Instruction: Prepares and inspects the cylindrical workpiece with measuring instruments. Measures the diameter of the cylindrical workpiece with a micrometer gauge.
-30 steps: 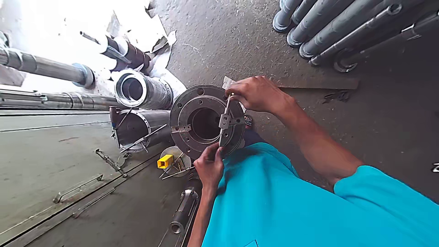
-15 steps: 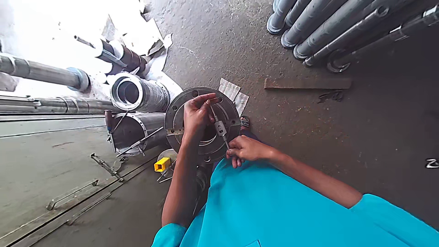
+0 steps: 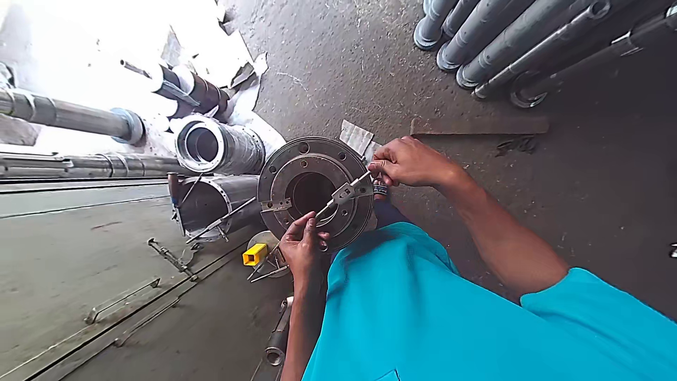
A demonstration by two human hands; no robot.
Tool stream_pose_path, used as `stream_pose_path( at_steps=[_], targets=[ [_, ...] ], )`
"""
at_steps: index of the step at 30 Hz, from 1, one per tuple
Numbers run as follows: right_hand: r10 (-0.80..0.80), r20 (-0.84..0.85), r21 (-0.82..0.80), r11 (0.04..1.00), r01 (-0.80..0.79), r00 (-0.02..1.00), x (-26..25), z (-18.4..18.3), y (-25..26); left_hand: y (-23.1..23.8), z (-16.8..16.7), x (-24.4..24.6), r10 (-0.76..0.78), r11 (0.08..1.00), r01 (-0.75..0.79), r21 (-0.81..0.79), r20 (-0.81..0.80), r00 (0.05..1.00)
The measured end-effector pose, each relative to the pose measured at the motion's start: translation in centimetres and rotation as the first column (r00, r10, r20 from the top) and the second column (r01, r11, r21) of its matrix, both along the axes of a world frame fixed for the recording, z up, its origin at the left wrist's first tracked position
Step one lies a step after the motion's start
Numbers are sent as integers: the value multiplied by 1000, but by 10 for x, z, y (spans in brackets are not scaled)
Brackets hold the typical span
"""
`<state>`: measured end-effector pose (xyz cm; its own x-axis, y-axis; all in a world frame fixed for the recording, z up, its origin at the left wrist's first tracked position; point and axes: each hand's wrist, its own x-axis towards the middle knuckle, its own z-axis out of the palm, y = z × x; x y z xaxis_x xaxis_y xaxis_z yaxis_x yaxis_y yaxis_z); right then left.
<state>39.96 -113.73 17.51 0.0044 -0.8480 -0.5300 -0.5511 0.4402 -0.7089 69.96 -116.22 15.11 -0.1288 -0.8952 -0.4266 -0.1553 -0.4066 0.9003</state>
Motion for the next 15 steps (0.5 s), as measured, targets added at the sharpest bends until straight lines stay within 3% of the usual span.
stream_pose_path(
  at_steps=[3, 6, 8, 10, 13, 15],
  targets=[
    [148, 193, 28, 987, -157, 970, -1, -4, 24, -37, -5, -9, -144, 988, 144, -63, -1, 990],
    [155, 530, 69, 972, -225, 833, 42, -18, 49, -87, -2, -43, -445, 890, 446, -98, 36, 895],
    [35, 634, 134, 979, -154, 772, 90, -30, 54, -113, -4, -80, -646, 749, 649, -132, 71, 760],
    [-158, 680, 228, 974, -1, 716, 135, -34, 47, -122, 3, -108, -828, 532, 840, -107, 143, 542],
    [-420, 694, 331, 907, 259, 584, 182, -28, 26, -114, 7, -137, -945, 241, 966, -95, 203, 256],
    [-511, 683, 381, 859, 342, 522, 193, -22, 14, -112, 14, -146, -951, 93, 992, -85, 289, 114]
  ],
)
